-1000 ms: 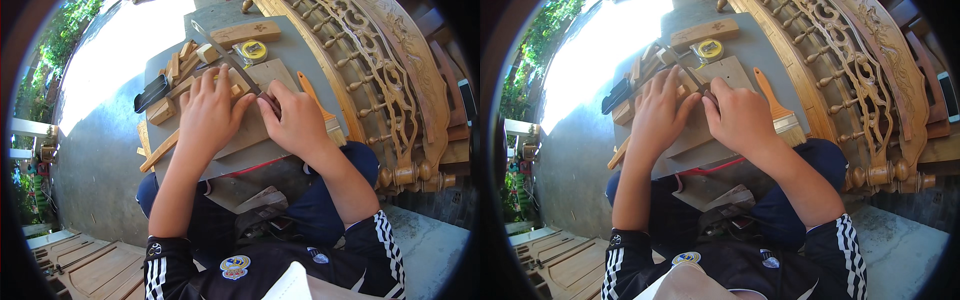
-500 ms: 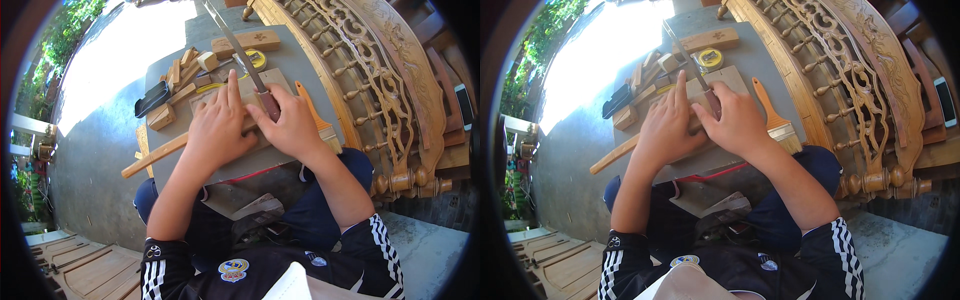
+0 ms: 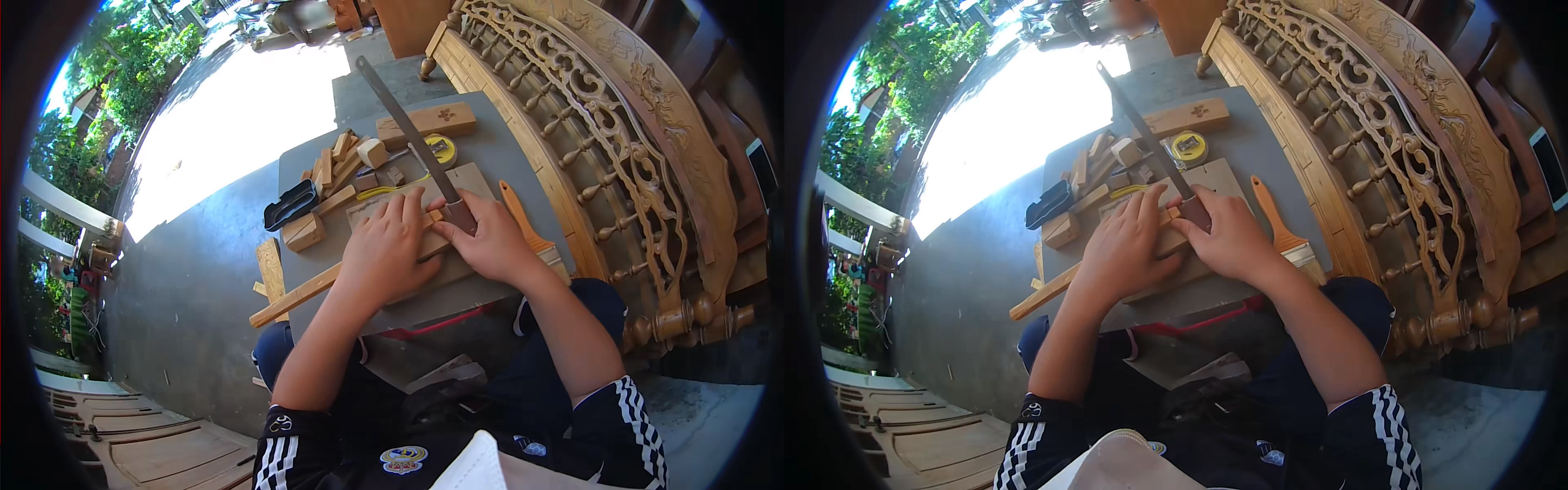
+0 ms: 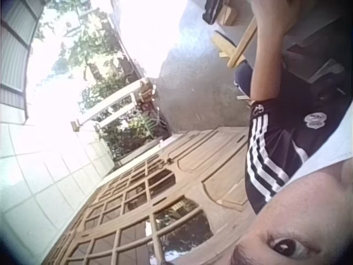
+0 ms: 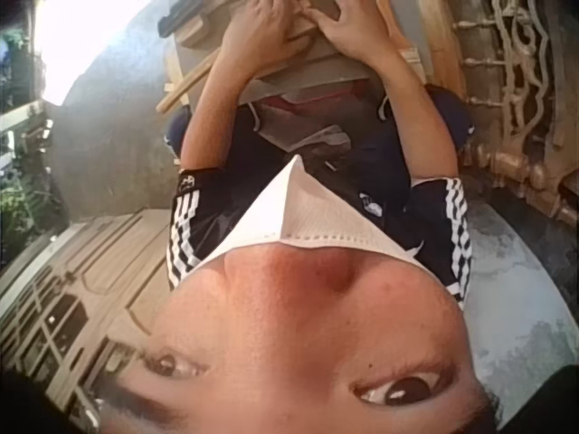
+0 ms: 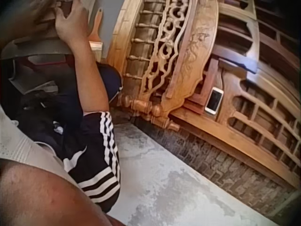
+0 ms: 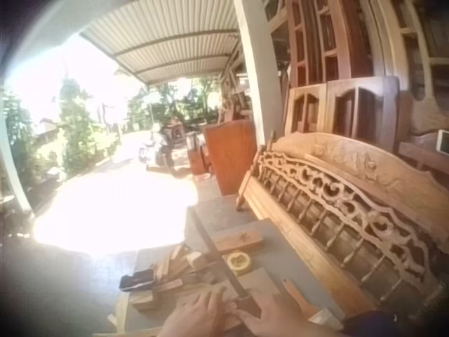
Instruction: Measure and mark a piece of wood for a woodworking project.
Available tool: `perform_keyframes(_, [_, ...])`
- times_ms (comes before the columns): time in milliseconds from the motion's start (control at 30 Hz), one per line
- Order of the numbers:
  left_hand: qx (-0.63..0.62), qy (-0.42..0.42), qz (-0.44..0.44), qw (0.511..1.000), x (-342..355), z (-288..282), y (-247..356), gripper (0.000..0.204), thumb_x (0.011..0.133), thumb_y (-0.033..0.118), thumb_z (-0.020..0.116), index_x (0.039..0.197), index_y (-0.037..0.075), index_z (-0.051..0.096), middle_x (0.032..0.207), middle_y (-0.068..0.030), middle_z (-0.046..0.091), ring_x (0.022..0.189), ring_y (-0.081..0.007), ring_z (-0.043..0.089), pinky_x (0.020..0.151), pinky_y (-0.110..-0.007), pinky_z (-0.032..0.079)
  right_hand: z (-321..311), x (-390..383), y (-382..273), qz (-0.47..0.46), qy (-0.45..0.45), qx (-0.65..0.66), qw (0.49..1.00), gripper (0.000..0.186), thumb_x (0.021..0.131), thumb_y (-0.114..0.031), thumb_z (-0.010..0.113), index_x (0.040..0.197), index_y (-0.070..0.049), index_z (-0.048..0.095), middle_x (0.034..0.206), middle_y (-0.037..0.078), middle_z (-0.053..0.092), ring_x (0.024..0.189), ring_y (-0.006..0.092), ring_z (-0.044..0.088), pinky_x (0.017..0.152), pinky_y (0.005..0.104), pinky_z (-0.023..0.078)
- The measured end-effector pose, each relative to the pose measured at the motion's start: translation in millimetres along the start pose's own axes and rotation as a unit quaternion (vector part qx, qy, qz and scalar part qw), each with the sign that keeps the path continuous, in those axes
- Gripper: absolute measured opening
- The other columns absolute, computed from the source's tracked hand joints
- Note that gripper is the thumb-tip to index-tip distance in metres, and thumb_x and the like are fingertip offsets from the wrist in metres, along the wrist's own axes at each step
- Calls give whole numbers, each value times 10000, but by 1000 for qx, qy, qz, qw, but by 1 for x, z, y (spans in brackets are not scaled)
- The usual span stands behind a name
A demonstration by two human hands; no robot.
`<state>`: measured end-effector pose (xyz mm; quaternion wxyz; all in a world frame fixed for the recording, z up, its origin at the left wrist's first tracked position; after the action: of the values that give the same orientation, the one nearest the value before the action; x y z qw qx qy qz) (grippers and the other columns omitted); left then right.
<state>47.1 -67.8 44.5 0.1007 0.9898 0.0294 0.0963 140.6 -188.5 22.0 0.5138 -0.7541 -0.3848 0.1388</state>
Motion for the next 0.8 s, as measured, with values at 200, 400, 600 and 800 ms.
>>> perform_keyframes(200, [-28,39,29,998,-8,-14,-1,738,823,379,803,1390,49,467,1253,-175,630,1130,-370,654,942,-454,532,4,5,-4,43,1,-5,999,269,952,-185,716,1187,-64,666,903,144,724,820,269,703,757,369,525])
perform_keyframes(400, [-34,23,45,998,-8,-7,2,617,831,370,820,1290,65,543,1249,-149,673,1097,-392,674,867,-460,551,2,3,4,35,14,4,999,253,963,-176,695,1183,-56,663,944,146,732,871,270,716,789,369,535])
perform_keyframes(600, [0,70,63,996,-7,-13,5,520,863,390,778,1210,55,586,1137,-111,675,1039,-331,682,823,-427,552,2,7,2,-14,41,-17,999,258,954,-182,701,1165,-39,662,940,193,737,904,336,731,800,395,545])
perform_keyframes(800, [8,75,22,997,4,-9,-12,501,878,389,764,1169,30,569,1067,-146,679,990,-336,696,793,-426,554,-8,-7,-6,-12,72,-163,984,383,974,-235,638,1283,-14,586,858,263,703,852,461,697,756,527,559])
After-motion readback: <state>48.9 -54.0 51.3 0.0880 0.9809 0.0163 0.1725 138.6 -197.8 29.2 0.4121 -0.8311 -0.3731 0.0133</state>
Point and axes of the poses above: each hand's wrist, its own x-axis towards the middle knuckle, its own z-axis out of the palm, y = z × x, the point moved 6 cm from there along x, towards the middle knuckle
